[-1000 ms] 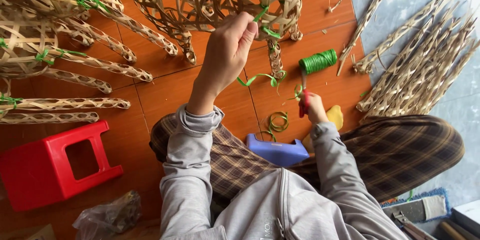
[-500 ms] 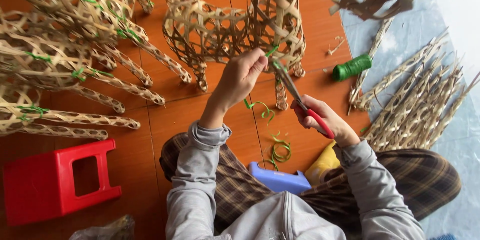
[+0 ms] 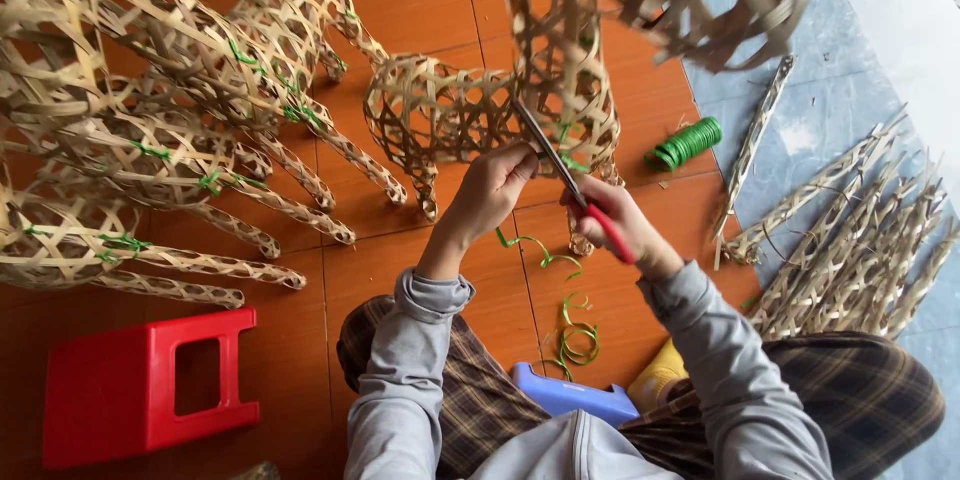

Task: The person sits on the floor among many woven bamboo animal figures and ties green ribbon around the joints of one figure to hold its woven frame together. They pull the ribbon tight by hand, cut off excess ribbon with scissors, and turn the figure to reach different joints.

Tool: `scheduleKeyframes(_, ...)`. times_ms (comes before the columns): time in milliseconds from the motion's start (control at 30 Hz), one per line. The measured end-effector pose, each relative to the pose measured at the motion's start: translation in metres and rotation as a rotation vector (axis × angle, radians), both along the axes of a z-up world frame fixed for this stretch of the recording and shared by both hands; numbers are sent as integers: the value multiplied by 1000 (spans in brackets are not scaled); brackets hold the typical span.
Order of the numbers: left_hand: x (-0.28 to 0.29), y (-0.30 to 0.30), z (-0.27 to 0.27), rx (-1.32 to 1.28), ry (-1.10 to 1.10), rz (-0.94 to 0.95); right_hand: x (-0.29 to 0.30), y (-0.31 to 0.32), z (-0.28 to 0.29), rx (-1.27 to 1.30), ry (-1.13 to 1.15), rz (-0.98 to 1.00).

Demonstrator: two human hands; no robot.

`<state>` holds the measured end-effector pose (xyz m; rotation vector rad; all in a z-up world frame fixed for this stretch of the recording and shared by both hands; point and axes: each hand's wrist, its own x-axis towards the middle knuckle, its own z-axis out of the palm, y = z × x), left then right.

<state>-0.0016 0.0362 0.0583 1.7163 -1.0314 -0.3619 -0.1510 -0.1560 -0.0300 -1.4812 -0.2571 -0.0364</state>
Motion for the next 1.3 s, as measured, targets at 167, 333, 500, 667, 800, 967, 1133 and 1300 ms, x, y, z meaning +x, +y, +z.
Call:
scheduleKeyframes(167, 5, -1, -18, -59, -165, -79, -55, 36, -110, -155, 139, -918)
scheduleKeyframes(333, -3, 3, -14, -21, -218, -87, -125, 1, -276, -682, 755, -1192)
scheduleKeyframes(500, -11, 1, -29, 92, -185, -97, -109, -13, -247, -1015, 846, -794)
scheduleKeyframes(667, -12, -1, -38, 138, -207, -219, -44, 42, -34, 14, 125, -536)
scheduleKeyframes(800, -17, -6, -42, 37, -325, -177, -23, 70, -23, 177, 177, -312)
scheduleKeyframes(967, -19, -11, -51, 29, -344, -149, -21, 68, -45, 278, 327, -273)
scheduleKeyframes(1133, -12, -12, -50, -38, -421, 137, -25, 12, -75, 140, 309, -734)
scheduleKeyframes(1300, -18, -31, -74, 36, -671, 357, -2, -9, -119, -280, 373, -766)
